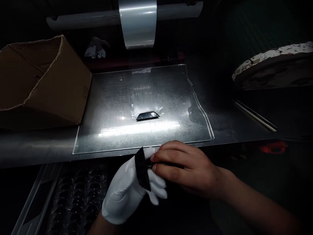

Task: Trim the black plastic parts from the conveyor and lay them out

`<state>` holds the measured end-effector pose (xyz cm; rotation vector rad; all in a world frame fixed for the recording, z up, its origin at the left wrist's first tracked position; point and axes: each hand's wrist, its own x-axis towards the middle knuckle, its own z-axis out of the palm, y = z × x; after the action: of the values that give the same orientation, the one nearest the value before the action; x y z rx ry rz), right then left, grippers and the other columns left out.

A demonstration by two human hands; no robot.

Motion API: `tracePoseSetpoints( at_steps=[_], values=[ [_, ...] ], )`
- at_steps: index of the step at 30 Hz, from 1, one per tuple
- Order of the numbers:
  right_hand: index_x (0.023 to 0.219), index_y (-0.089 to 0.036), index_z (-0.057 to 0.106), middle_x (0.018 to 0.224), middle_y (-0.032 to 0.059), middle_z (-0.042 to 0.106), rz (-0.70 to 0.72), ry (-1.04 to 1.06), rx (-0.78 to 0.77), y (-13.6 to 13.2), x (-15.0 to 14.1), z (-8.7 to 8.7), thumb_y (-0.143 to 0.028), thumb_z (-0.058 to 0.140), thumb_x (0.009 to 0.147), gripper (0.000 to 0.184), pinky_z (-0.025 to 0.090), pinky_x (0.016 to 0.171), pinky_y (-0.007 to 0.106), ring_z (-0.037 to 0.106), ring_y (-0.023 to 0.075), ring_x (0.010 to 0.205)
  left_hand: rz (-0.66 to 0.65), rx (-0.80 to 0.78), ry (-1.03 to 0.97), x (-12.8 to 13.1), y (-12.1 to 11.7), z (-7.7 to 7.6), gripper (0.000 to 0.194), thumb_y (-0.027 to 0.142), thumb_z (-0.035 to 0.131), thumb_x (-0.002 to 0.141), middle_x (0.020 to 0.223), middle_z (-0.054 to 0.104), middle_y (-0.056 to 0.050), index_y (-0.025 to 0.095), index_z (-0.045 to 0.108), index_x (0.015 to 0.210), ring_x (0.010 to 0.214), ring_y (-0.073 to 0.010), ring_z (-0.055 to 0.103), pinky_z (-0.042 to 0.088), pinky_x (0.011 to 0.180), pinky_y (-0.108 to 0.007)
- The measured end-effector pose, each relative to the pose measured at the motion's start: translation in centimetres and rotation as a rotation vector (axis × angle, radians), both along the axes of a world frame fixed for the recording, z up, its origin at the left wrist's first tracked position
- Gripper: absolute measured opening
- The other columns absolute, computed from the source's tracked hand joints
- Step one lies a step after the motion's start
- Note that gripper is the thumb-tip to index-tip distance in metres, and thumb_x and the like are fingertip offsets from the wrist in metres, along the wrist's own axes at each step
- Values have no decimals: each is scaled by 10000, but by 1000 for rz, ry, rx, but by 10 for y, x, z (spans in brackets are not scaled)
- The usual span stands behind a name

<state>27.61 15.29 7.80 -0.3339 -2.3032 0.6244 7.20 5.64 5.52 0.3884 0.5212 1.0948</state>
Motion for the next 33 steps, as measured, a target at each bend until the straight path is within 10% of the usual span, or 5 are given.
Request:
tracePoseSetpoints(
  at_steps=[13, 19, 23, 33],
  values=[
    [1199, -113, 682, 1129, 113, 750, -21, 113, -135, -18, 6, -4, -45, 657, 970, 240, 583, 946, 364, 673, 216, 1082, 26, 164, -93, 14, -2, -2, 428, 381, 579, 1054, 953, 824, -99, 182, 613, 1431, 814, -179, 805, 594, 642, -171],
    [1135, -183, 702, 975, 32, 697, 25, -11, -1078, -37, 3, -3, -414, 688, 998, 269, 531, 737, 258, 633, 141, 833, 37, 162, 33, 9, -30, -2, 426, 404, 681, 990, 935, 815, -86, 248, 640, 1384, 771, -190, 791, 559, 595, -184],
    [931, -154, 685, 818, -12, 608, 121, -25, -1339, -54, -5, -16, -461, 783, 899, 323, 434, 649, 228, 534, 109, 726, -4, 33, 308, 7, -52, 4, 442, 459, 802, 894, 873, 807, -97, 210, 711, 1247, 746, -206, 766, 573, 627, -242],
    [972, -164, 650, 795, 23, 638, -200, -81, -225, -76, 0, -12, -235, 611, 1022, 95, 421, 633, 287, 546, 144, 701, 183, -93, 975, 23, -53, 20, 405, 413, 860, 830, 1147, 822, -54, 241, 794, 1190, 1045, -273, 772, 622, 949, -351]
  ],
)
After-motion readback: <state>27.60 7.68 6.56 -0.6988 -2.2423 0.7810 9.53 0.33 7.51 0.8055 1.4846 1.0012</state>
